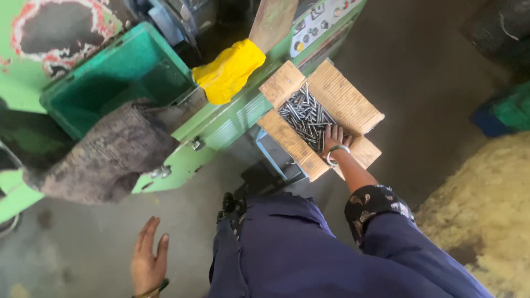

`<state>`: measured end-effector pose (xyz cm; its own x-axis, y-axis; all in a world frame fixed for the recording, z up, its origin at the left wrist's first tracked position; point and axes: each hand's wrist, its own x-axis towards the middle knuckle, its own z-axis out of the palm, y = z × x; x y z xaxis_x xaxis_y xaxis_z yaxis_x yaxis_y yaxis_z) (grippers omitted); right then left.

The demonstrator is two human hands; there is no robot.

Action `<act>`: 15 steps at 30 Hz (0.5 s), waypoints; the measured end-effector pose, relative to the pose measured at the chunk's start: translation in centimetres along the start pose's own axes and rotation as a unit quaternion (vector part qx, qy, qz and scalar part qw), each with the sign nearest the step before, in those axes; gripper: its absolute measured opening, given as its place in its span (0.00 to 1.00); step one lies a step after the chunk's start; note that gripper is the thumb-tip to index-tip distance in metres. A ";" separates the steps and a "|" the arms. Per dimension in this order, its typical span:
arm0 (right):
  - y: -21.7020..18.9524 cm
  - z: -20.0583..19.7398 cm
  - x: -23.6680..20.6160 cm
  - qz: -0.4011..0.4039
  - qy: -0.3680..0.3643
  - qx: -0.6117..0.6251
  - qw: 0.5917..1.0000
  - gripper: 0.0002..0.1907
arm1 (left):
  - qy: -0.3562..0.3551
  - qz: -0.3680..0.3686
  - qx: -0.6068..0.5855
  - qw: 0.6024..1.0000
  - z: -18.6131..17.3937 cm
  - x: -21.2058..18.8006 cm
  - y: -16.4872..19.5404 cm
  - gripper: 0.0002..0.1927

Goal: The person repeatedly picks small metal rods from a cardboard box and grinds their ends against a rotating grinding wheel on a green machine. After grinding, the rods are returned to the box. The person also briefly moves a green bin containing similar rods.

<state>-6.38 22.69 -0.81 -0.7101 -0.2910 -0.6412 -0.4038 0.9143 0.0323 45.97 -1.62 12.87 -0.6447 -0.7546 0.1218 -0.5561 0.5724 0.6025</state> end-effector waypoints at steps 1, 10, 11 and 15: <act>0.0 -0.3 -0.2 -0.007 0.013 -0.004 1.000 0.71 | -0.008 0.012 -0.009 1.000 -1.5 1.3 0.3 0.22; -1.4 -0.9 -0.6 -0.020 0.064 0.048 0.997 0.76 | -0.136 0.310 0.039 0.940 -13.9 12.8 9.1 0.25; -1.9 -0.9 -0.6 -0.016 0.068 0.047 0.996 0.76 | -0.129 0.360 0.039 0.923 -14.9 14.9 10.5 0.25; -3.0 -0.9 -0.6 0.017 0.089 0.043 0.995 0.75 | -0.100 0.452 0.109 0.880 -16.5 21.5 15.4 0.23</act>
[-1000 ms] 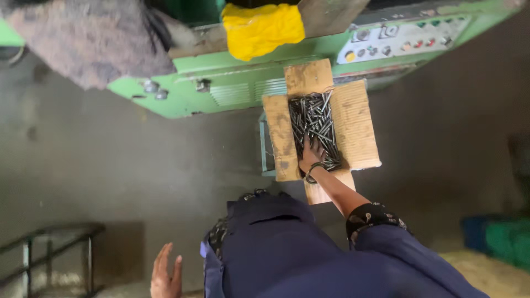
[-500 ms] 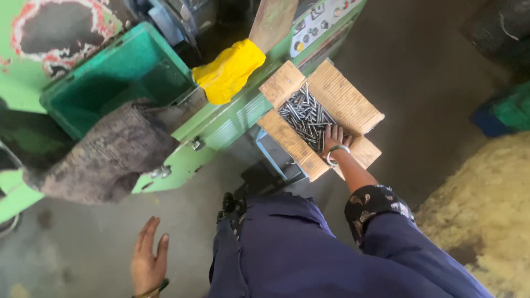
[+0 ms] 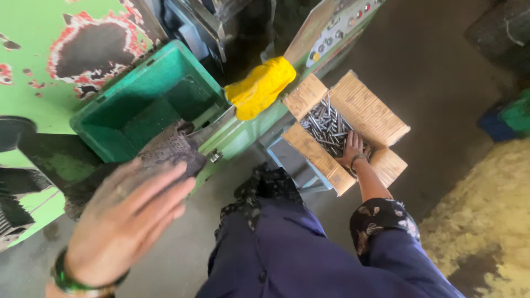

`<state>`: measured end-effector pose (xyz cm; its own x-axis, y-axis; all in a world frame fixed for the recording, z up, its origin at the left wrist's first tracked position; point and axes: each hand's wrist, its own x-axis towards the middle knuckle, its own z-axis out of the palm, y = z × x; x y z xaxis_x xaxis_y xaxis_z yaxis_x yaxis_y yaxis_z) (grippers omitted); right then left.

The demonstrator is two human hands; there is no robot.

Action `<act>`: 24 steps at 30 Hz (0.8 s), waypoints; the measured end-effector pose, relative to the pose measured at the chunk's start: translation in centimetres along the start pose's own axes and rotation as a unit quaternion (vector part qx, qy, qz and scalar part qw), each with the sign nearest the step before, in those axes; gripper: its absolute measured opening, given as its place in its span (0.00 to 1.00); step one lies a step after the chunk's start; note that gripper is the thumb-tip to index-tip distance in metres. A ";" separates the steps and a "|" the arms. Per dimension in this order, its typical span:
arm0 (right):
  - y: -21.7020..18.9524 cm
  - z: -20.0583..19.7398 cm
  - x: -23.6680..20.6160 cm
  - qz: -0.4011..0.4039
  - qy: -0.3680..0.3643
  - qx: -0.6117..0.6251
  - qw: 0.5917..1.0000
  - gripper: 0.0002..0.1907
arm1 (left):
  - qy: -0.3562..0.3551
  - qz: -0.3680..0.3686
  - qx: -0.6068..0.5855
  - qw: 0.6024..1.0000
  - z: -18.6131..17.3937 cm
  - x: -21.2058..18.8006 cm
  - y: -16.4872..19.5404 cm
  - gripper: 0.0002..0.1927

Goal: The person repeatedly picks small metal rods from a cardboard box and grinds their ends against a rotating grinding wheel on a green machine. After grinding, the rods are returned to the box. The person also briefly moves a green bin containing similar rods.

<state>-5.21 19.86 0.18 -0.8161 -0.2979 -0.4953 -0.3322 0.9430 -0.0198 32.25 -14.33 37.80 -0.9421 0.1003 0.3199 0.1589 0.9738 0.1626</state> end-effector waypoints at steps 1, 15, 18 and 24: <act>0.1 0.1 0.0 0.005 0.007 0.001 1.000 0.75 | -0.017 0.013 0.003 1.000 -0.2 1.6 -0.6 0.22; 0.9 1.8 -0.1 -0.030 0.020 -0.015 0.999 0.61 | -0.020 0.175 0.183 0.967 4.8 18.9 -13.6 0.16; 0.7 2.0 -0.2 -0.023 0.018 -0.007 1.000 0.60 | -0.036 0.145 0.162 0.975 6.4 21.0 -16.4 0.17; 0.3 1.2 1.2 0.020 0.009 -0.003 1.000 0.57 | -0.012 0.133 0.097 0.986 10.1 22.9 -20.8 0.18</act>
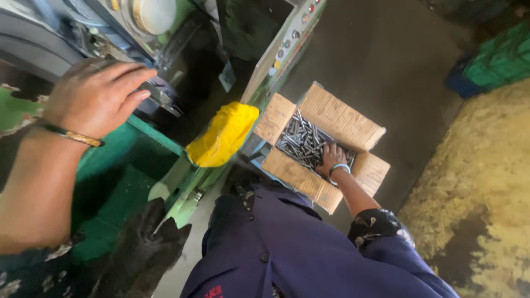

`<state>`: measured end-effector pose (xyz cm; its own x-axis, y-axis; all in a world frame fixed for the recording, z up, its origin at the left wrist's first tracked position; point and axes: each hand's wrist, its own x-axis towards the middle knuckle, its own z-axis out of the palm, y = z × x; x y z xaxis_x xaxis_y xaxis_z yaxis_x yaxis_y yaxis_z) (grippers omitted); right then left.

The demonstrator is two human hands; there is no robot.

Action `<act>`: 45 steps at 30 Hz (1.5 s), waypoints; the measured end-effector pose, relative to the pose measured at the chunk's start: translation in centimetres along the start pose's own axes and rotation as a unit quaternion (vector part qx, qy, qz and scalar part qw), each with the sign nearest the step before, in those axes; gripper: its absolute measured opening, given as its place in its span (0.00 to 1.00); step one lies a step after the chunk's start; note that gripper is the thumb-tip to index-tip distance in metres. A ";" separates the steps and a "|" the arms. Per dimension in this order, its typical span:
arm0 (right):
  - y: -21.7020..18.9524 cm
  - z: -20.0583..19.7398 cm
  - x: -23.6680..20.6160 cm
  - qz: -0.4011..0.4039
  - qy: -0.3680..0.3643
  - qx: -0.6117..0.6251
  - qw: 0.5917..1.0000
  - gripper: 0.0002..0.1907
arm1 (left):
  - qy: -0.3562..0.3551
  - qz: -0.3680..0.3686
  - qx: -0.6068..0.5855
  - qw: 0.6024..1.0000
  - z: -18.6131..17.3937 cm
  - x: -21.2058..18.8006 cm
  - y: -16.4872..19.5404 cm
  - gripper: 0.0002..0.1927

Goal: The person repeatedly picks small metal rods from a cardboard box and grinds their ends against a rotating grinding wheel on a green machine. After grinding, the rods are returned to the box. The person also briefly moves a green bin containing similar rods.

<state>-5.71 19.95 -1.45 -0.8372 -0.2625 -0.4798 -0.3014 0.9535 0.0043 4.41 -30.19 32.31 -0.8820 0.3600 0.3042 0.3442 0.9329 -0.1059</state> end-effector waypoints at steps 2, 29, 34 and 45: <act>-0.2 -0.1 0.9 0.012 -0.001 0.001 1.000 0.51 | 0.027 -0.015 -0.019 0.999 1.3 -0.1 -1.3 0.16; -3.0 -5.3 -1.2 0.024 0.093 0.504 0.858 0.20 | 0.240 -0.306 -0.351 0.852 18.8 -4.8 -4.6 0.40; -1.6 -6.1 -1.2 0.038 0.013 0.751 0.659 0.10 | 0.233 -0.301 -0.351 0.855 19.3 -5.4 -4.7 0.42; -4.1 -1.9 -1.0 0.067 0.060 0.820 0.564 0.23 | 0.221 -0.299 -0.350 0.860 20.7 -6.2 -5.3 0.45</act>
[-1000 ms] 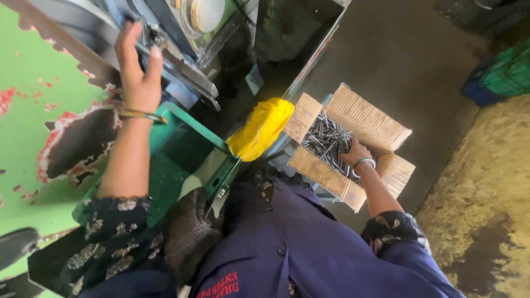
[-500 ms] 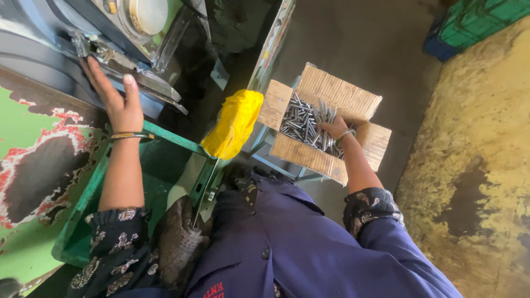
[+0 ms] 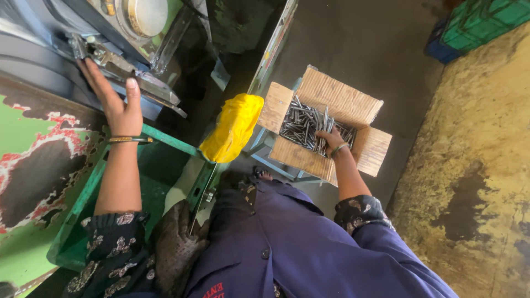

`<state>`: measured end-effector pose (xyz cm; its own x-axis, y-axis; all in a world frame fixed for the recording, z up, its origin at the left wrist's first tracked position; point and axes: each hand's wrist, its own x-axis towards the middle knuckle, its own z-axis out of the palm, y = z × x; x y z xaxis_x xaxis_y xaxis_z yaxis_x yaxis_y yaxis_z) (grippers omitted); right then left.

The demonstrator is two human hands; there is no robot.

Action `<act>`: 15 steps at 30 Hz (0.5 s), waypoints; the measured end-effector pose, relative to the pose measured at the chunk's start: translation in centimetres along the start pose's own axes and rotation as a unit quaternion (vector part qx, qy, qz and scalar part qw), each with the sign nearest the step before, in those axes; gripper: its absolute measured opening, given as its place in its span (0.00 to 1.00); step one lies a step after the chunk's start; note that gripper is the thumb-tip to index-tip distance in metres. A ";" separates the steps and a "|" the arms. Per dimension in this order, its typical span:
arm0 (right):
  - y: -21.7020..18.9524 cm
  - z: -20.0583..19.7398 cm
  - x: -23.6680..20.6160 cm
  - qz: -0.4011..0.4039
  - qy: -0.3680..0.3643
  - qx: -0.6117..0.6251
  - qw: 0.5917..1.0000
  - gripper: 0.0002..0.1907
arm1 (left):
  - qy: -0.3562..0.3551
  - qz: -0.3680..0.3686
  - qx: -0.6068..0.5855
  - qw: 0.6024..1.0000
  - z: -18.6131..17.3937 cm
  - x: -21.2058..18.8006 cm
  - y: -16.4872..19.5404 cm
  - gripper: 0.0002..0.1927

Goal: The person repeatedly picks small metal rods from a cardboard box and grinds their ends against a rotating grinding wheel on a green machine. After grinding, the rods are returned to the box. The person also briefly moves a green bin containing similar rods.

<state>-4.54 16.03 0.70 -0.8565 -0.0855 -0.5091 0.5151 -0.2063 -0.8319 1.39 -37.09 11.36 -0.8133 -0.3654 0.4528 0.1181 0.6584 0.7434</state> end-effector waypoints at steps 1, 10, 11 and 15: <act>0.3 -0.1 -0.2 0.023 0.000 0.023 0.999 0.24 | -0.003 -0.003 0.001 1.000 0.0 -0.1 0.0 0.46; 1.5 -0.3 0.0 0.041 0.012 0.000 0.999 0.28 | -0.015 -0.011 0.002 1.000 -0.2 -0.4 -0.7 0.46; 1.6 -0.5 -0.1 0.040 0.017 0.018 0.999 0.27 | -0.015 -0.011 0.005 1.000 -0.2 -0.5 -0.8 0.47; 1.6 -1.3 -0.8 0.061 -0.023 0.183 0.981 0.16 | -0.014 -0.010 0.009 1.000 -0.2 -0.4 -0.8 0.48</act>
<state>-3.03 17.09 -0.51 -0.7945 -0.1736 -0.5819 0.5741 -0.5269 -0.6267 1.75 -37.62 10.66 -0.8313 -0.3599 0.4237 0.0916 0.6630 0.7430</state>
